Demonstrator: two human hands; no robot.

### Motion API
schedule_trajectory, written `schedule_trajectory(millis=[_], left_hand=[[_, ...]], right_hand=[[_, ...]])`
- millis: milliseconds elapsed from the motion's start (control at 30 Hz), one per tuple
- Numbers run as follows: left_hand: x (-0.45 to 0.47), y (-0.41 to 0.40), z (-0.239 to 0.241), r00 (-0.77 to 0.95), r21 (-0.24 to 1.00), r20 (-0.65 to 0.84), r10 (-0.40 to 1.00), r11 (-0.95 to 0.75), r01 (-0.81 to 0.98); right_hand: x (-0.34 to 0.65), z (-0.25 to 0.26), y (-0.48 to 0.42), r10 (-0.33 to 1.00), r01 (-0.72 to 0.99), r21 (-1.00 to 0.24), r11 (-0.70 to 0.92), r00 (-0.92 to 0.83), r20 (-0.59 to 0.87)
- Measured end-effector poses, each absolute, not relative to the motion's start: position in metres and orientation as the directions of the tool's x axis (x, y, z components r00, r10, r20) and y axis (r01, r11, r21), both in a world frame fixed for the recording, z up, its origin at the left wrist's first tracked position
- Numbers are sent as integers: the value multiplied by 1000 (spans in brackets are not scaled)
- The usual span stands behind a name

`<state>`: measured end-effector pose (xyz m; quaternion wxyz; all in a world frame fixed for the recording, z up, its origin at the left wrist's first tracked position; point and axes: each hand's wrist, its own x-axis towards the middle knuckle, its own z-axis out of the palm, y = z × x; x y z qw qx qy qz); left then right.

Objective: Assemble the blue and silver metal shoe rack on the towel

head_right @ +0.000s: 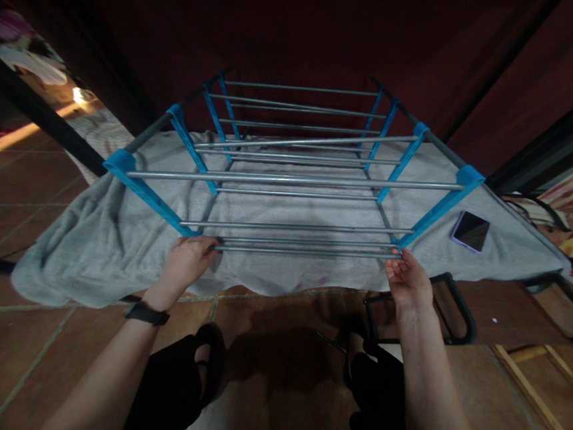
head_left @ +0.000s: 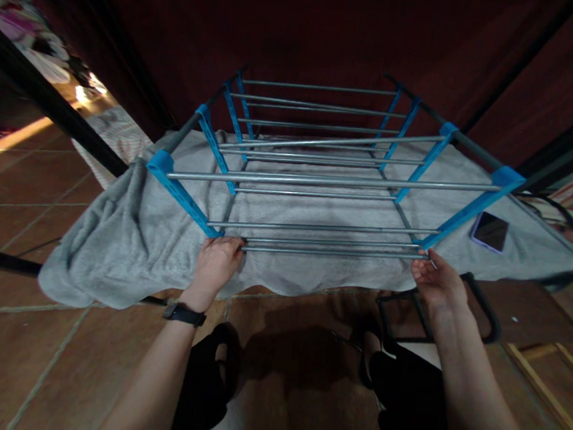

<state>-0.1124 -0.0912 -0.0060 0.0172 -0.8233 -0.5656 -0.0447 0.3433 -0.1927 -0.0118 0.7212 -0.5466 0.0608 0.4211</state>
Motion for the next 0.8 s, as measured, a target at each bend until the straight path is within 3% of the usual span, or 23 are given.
schedule_trajectory(millis=[300, 600, 800], left_hand=[[-122, -87, -2, 88, 139, 171, 981, -112, 984], [-126, -89, -3, 58, 169, 135, 989, -81, 982], [-135, -80, -5, 1, 325, 135, 991, -45, 945]], right_hand=[[343, -12, -193, 546, -692, -719, 58, 625, -558], [345, -15, -192, 541, -690, -721, 67, 632, -555], [343, -15, -192, 555, -687, -724, 67, 628, -545]])
